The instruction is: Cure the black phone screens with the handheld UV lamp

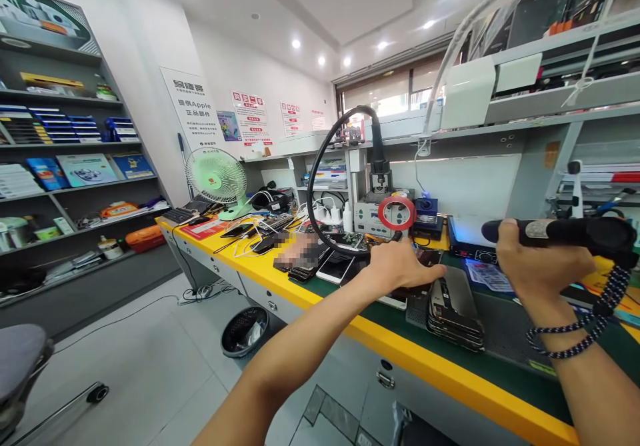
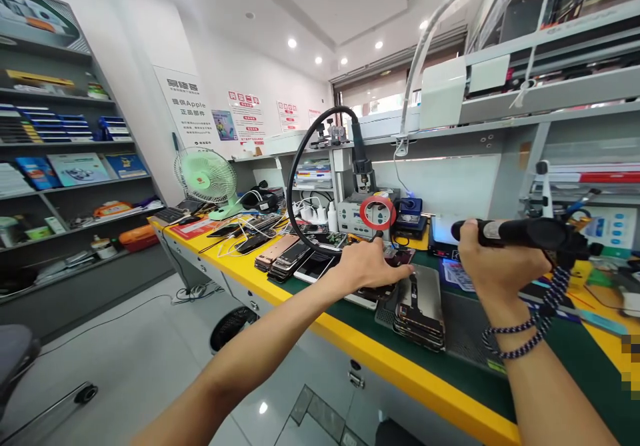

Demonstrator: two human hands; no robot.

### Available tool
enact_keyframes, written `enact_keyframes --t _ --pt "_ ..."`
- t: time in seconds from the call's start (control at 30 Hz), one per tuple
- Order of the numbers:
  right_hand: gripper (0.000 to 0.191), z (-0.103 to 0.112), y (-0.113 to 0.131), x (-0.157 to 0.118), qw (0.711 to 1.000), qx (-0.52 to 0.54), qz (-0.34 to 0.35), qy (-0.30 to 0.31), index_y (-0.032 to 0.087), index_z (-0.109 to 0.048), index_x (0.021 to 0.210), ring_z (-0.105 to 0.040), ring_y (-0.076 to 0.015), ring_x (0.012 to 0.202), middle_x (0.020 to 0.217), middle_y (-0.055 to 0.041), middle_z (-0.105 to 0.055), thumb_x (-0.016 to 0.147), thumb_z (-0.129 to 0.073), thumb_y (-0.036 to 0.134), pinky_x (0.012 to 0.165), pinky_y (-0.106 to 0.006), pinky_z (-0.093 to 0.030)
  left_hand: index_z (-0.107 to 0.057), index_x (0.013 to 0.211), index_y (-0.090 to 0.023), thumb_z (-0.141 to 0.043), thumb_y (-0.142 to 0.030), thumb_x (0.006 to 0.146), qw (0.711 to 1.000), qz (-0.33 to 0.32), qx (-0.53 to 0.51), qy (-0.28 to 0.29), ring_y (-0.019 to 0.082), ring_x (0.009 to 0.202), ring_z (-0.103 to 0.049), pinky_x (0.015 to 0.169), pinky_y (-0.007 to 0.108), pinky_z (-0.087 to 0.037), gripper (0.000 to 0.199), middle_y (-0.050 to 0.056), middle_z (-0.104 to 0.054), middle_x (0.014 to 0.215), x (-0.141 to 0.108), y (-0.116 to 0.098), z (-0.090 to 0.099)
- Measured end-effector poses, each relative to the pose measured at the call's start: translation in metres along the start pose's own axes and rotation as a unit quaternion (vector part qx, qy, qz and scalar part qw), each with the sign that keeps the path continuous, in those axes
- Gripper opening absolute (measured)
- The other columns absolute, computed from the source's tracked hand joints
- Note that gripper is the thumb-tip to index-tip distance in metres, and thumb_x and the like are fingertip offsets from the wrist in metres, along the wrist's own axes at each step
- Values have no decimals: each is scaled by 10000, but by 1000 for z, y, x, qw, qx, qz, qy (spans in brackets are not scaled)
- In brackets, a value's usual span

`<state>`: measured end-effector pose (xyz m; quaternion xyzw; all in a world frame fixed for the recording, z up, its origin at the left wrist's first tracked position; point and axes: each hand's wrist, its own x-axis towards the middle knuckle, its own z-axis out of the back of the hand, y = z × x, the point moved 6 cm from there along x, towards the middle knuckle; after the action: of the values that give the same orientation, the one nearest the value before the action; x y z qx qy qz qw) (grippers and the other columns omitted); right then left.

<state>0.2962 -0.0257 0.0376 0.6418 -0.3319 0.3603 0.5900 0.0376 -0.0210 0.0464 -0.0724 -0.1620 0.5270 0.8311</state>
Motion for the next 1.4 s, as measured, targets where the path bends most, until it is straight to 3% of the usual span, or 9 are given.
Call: enact_keyframes --t 0.27,0.5,0.57,0.63,0.7,0.83,0.9,1.23,1.4 --pt "446 1 4 1 1000 -2 -5 18 132 -684 772 -706 -406 762 711 -220 -679 617 -592 540 685 -473 -526 -630 1145 -148 -399 -971 672 1000 -9 -28 12 446 993 -675 823 540 -506 978 219 -717 1043 3 3 -7" --pt "457 7 13 -10 998 -27 41 26 157 -643 841 -646 -160 751 752 -32 -650 876 -593 609 749 -337 -541 -585 1286 -184 -581 -850 696 985 -59 -95 -129 445 1016 -653 872 501 -482 890 204 -693 1036 -1 14 4" --pt "469 6 13 -12 998 -27 46 27 151 -638 863 -630 -135 750 774 -14 -641 906 -600 617 767 -329 -543 -612 1236 -208 -664 -802 675 966 -47 -238 -92 383 952 -658 811 447 -508 819 172 -681 1037 -2 21 2" --pt "464 6 13 -13 998 -23 48 31 145 -638 873 -624 -131 748 785 -11 -636 923 -603 605 772 -329 -544 -641 1159 -196 -634 -777 726 888 -17 -458 37 294 815 -650 700 389 -523 724 148 -676 1000 -5 24 -6" --pt "454 7 13 -14 998 -18 50 37 144 -641 894 -625 -129 757 799 -9 -637 935 -600 595 772 -326 -546 -648 1134 -178 -498 -771 819 764 -4 -630 141 224 722 -614 608 337 -507 688 139 -669 987 -11 21 -8" --pt "469 9 16 -13 998 -9 48 39 150 -645 903 -626 -130 748 791 -8 -642 926 -590 615 760 -323 -545 -639 1150 -166 -405 -715 890 592 -13 -791 153 164 691 -548 542 258 -452 651 124 -640 947 -23 22 6" --pt "472 11 18 -12 998 -6 44 37 149 -652 864 -631 -148 725 755 -24 -645 899 -589 616 750 -338 -547 -642 1136 -149 -408 -712 894 546 -15 -822 161 153 685 -527 540 244 -439 656 119 -620 924 -28 22 8" --pt "395 9 12 -1 999 0 -9 48 177 -657 733 -701 -326 762 717 -147 -673 678 -591 563 716 -416 -545 -658 1083 -141 -344 -758 872 571 7 -807 151 192 691 -534 570 281 -406 723 146 -633 945 -40 38 11" --pt "305 -4 -4 8 997 -5 -74 34 232 -553 657 -700 -445 812 700 -222 -657 460 -651 443 731 -527 -488 -660 1146 -145 -449 -728 841 625 36 -774 92 235 721 -623 579 321 -466 691 153 -693 946 -73 112 37"
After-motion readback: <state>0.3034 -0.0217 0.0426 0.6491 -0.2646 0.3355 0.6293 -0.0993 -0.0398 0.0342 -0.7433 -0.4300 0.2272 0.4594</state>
